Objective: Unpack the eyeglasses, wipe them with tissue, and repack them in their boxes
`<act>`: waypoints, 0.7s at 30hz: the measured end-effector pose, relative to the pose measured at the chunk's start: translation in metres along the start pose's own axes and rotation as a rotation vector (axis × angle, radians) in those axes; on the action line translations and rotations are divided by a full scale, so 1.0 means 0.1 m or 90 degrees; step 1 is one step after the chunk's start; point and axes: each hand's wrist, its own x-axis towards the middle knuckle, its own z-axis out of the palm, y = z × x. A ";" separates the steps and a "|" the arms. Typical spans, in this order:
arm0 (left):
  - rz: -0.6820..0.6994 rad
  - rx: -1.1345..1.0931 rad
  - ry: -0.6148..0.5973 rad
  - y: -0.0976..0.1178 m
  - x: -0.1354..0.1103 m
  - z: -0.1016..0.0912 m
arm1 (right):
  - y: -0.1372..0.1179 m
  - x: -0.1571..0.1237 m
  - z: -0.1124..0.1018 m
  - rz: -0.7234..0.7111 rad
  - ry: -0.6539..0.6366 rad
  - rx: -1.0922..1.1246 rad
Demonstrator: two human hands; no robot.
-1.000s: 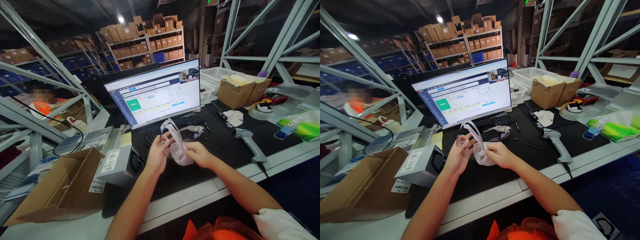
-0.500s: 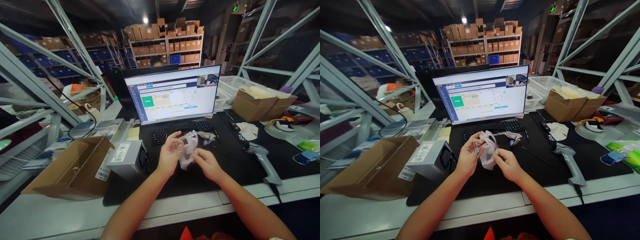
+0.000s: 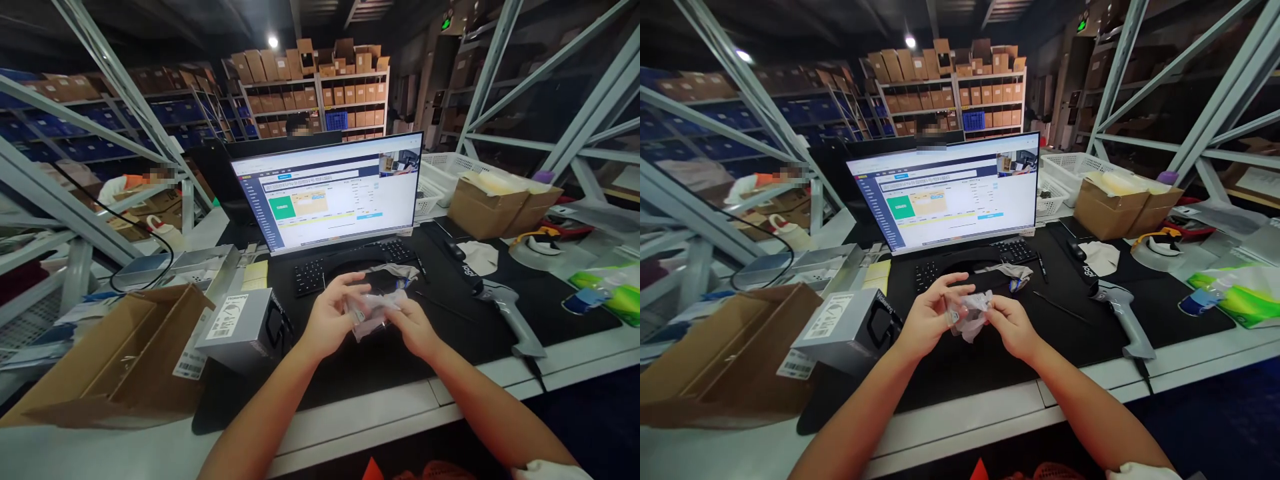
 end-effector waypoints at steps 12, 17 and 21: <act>0.150 0.148 0.081 -0.13 -0.05 0.18 | 0.11 0.00 0.19 0.132 0.039 0.007; 0.176 0.139 0.091 -0.14 -0.09 0.23 | 0.05 0.01 0.23 0.107 -0.006 0.019; 0.107 0.043 0.100 -0.06 -0.07 0.16 | -0.06 -0.04 0.01 0.054 -0.128 0.041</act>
